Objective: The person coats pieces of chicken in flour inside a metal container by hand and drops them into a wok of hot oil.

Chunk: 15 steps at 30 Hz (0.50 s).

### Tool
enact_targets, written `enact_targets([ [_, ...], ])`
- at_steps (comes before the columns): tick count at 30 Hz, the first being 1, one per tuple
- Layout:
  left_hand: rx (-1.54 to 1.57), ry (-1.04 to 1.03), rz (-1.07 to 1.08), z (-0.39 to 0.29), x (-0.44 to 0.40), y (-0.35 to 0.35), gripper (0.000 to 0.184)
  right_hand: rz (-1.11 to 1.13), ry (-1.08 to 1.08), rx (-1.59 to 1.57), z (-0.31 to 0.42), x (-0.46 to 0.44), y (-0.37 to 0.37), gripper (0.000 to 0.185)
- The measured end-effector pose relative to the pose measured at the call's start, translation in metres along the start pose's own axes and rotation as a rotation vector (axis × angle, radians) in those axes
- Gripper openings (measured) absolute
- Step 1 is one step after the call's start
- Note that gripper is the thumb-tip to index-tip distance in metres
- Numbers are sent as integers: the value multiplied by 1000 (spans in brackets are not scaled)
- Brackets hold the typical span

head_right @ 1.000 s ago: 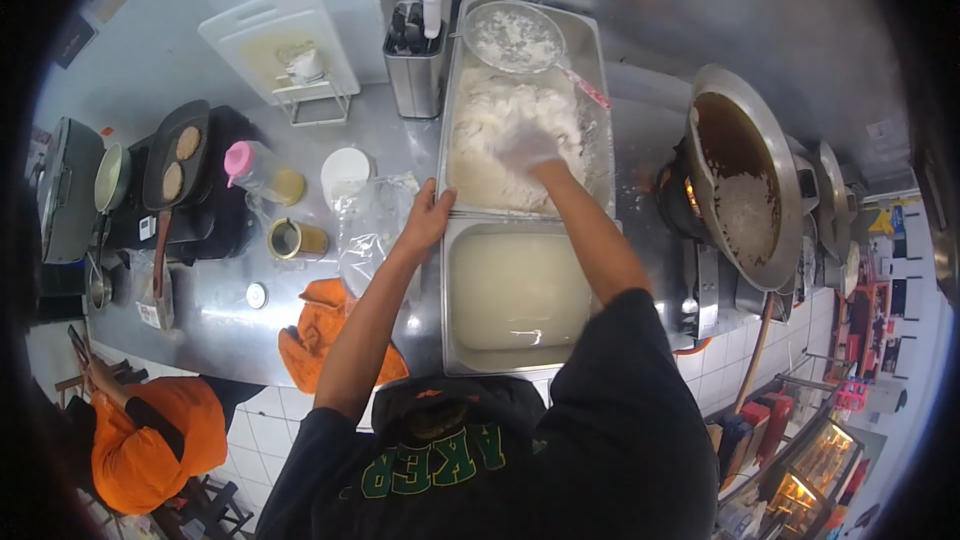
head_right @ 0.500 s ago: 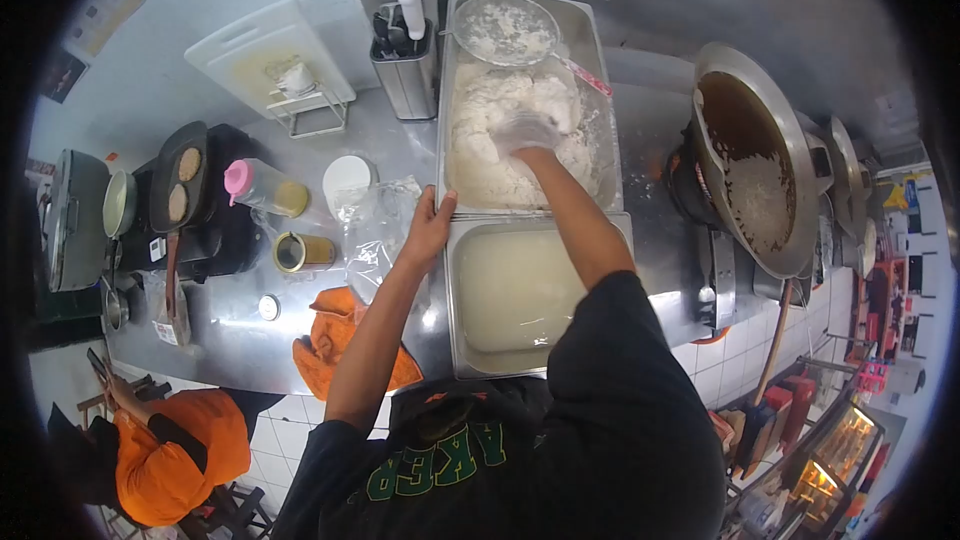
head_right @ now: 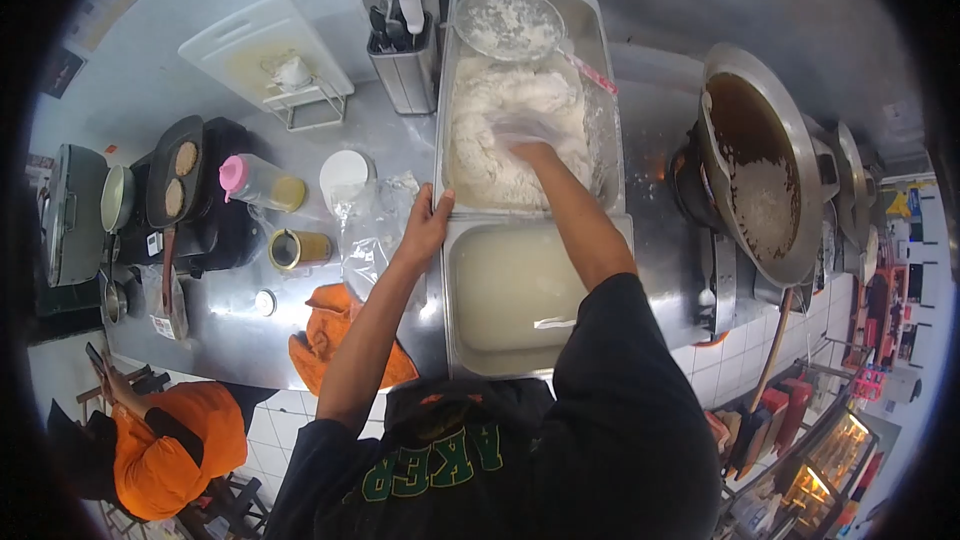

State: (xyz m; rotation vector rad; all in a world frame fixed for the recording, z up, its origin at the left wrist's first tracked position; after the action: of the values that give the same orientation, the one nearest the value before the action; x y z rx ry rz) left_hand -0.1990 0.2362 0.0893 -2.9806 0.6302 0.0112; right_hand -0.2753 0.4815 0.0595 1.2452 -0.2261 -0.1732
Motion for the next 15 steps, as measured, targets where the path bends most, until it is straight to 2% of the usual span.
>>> enact_targets([
  [1,7,14,-1,4,2,0,27,8,-9,3,21,15,22,48],
  [3,37,23,-6,-10,7,-4,27,473,-221,24,35,32,38,47],
  [4,53,23,-19,-16,7,-4,26,473,-219,36,6,28,29,47],
  [5,52,-5,-49,-11,6,-4,25,428,-84,-108,-35,24,11,45],
  [6,51,0,-63,-12,8,-3,25,386,53,-255,-23,28,26,44],
  [7,26,6,-49,-13,7,-2,25,316,-255,-141,-32,16,39,43],
  [8,0,13,-30,-14,8,-3,25,265,-568,-43,-9,19,82,42],
  [9,25,-20,-70,-14,8,-5,25,196,-531,33,-25,-2,78,42],
  [11,-5,-55,-70,-14,5,-5,26,-62,-162,87,-66,-74,35,42],
  [12,-21,-79,-72,-13,4,-5,26,-171,-69,81,-70,-94,20,42],
  [15,-26,-63,-60,-5,1,-4,23,-204,-55,-148,-38,-109,19,42],
])
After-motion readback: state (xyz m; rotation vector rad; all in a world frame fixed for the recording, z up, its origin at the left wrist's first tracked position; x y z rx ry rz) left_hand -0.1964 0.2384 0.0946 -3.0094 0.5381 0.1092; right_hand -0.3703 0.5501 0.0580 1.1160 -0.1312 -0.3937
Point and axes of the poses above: each hand's wrist, its own x-axis away from the middle knuckle, its own y-axis out of the back of the hand, z = x × y, the point moved 5 cm from there along -x, towards the middle knuckle, and after that the axes turned 15 degrees about -y, right-handed, at the moved point
